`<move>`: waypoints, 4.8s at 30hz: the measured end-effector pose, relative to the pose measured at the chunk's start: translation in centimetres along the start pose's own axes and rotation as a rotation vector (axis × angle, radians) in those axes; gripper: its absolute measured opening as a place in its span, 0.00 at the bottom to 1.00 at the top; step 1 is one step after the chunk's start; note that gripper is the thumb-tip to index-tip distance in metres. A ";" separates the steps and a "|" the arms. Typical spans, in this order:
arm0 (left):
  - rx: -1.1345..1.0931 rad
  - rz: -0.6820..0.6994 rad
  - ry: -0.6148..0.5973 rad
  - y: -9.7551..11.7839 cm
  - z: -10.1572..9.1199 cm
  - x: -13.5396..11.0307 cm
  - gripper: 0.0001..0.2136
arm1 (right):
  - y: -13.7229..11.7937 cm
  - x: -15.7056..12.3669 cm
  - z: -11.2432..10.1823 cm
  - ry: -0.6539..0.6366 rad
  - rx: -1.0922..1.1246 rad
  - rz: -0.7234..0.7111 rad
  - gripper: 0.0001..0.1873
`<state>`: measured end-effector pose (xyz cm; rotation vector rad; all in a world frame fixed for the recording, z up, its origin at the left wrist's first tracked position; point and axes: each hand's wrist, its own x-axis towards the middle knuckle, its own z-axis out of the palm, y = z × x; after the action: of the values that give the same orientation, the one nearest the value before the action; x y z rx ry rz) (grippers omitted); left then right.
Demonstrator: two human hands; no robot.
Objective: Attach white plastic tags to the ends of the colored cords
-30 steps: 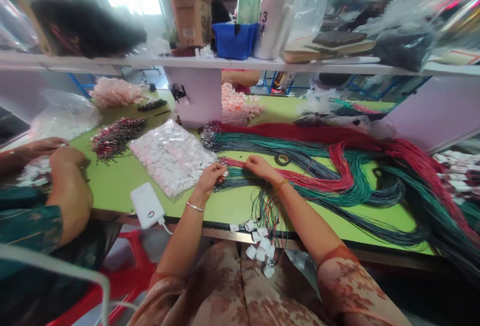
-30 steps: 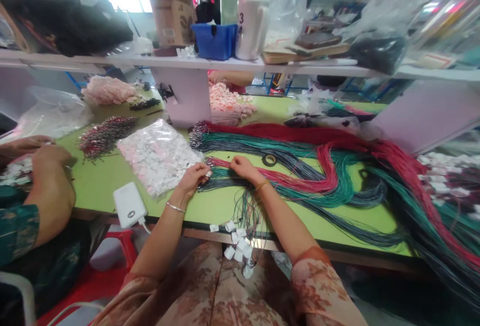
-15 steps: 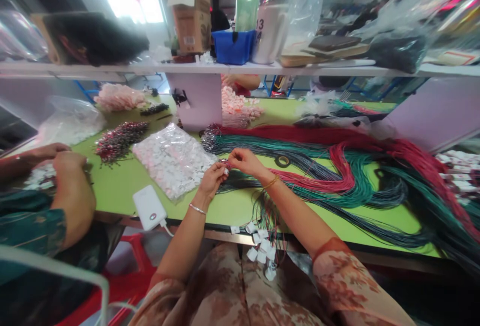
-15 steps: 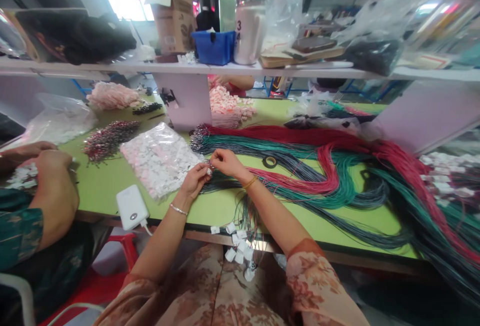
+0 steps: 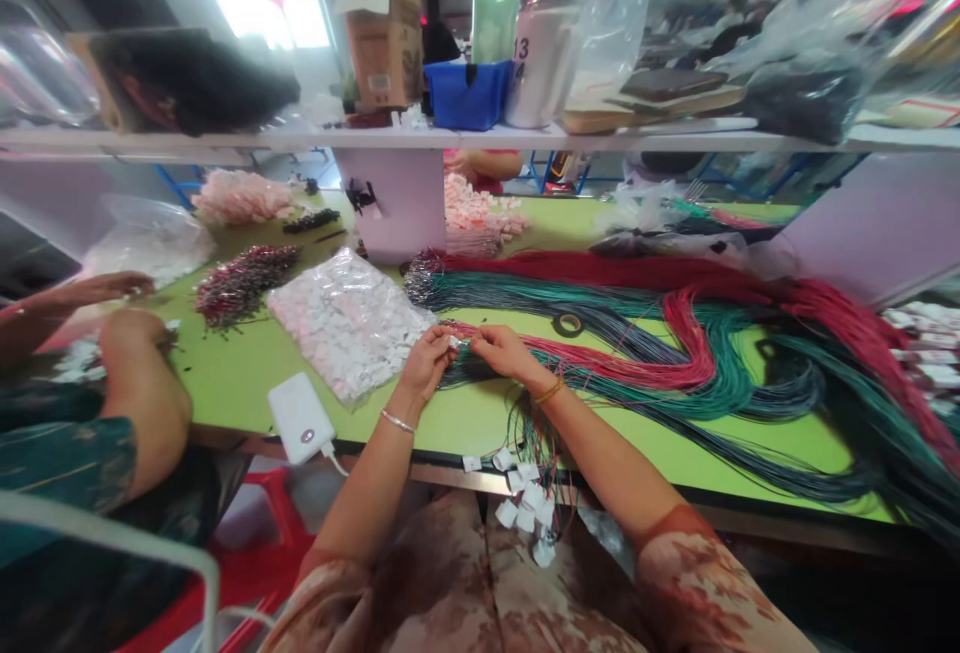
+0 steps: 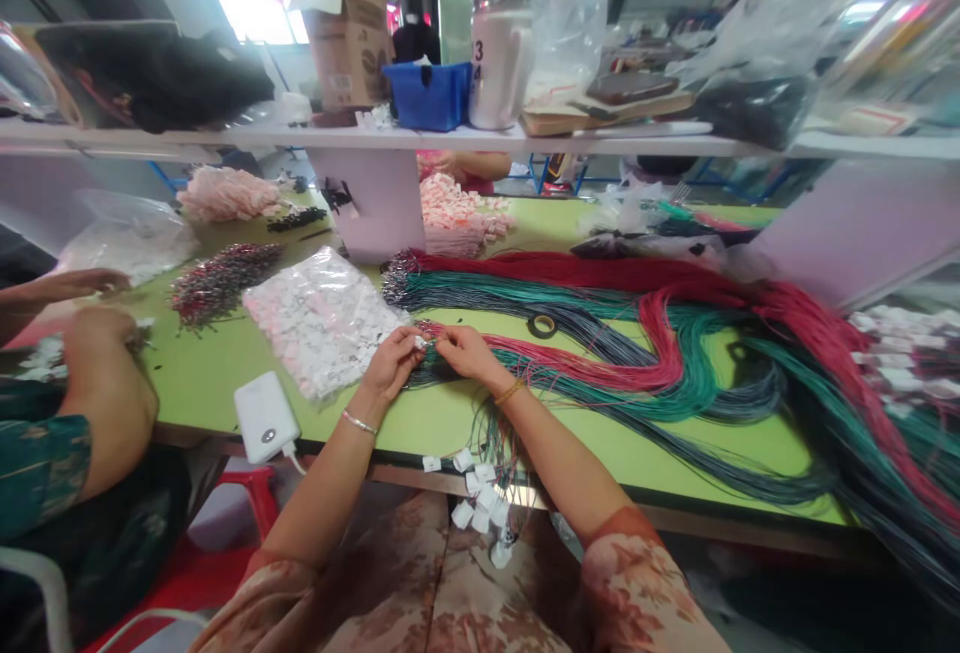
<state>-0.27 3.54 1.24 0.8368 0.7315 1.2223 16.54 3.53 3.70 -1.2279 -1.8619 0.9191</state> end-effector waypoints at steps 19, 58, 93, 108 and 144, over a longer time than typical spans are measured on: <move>0.241 -0.022 0.183 -1.6 0.0 0.6 0.12 | 2.4 1.3 0.2 -0.013 -0.219 -0.070 0.16; -0.050 -0.130 0.077 -1.4 -0.1 0.5 0.14 | 1.6 0.6 0.2 -0.019 0.039 0.001 0.13; 0.226 -0.030 0.165 -2.1 -0.2 0.7 0.18 | 1.6 -0.1 0.8 -0.011 -0.323 -0.182 0.12; 0.400 0.059 0.123 -2.3 0.6 0.4 0.14 | 1.8 -0.2 0.0 -0.072 -0.261 -0.148 0.14; 1.631 0.229 0.230 2.1 -3.8 0.0 0.11 | 4.1 -1.9 1.0 -0.146 0.016 -0.140 0.08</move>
<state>-4.49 4.42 1.10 2.1299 1.9085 0.7024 18.01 2.82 -0.67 -1.0297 -2.0233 0.9658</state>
